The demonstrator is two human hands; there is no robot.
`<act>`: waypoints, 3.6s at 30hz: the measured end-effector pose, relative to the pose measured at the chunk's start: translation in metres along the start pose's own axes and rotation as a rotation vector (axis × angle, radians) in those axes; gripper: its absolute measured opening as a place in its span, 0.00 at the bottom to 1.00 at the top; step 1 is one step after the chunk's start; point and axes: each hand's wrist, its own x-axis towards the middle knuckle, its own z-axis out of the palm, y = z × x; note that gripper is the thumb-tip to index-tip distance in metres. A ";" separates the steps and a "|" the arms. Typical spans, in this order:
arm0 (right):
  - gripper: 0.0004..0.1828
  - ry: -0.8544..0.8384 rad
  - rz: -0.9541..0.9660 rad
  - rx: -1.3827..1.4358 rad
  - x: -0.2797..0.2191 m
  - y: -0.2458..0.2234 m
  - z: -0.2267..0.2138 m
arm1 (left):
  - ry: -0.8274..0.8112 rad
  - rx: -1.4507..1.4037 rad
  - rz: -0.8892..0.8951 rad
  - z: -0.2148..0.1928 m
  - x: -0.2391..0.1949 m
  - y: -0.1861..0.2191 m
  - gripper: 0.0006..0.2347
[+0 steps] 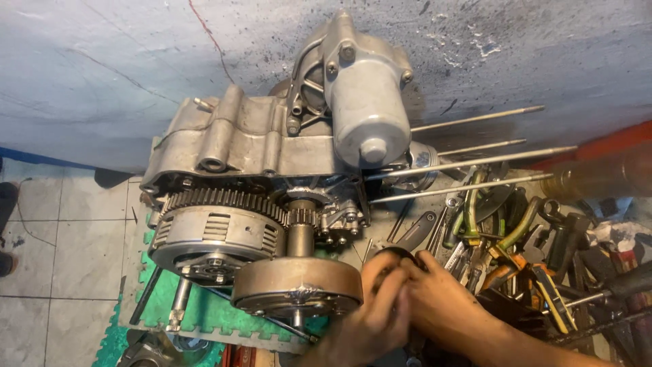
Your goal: The person assembles a small motorcycle engine on a floor mat. They fit the piston into the cylinder, align the cylinder and crankcase, insert long mounting studs and bolts through the cases, and reposition the engine while seating components by hand.
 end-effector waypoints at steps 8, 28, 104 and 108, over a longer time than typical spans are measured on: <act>0.24 0.116 0.061 0.168 -0.009 0.008 -0.032 | -0.123 0.405 0.017 -0.030 -0.034 -0.016 0.16; 0.11 0.022 0.367 0.258 -0.002 0.020 -0.094 | -0.107 0.194 -0.063 -0.005 -0.034 -0.027 0.22; 0.27 0.115 0.187 0.292 -0.043 0.035 -0.077 | -0.184 0.304 -0.053 -0.011 -0.019 -0.016 0.21; 0.29 0.180 0.178 0.265 -0.040 0.036 -0.082 | -0.165 0.304 -0.013 -0.009 -0.022 -0.021 0.20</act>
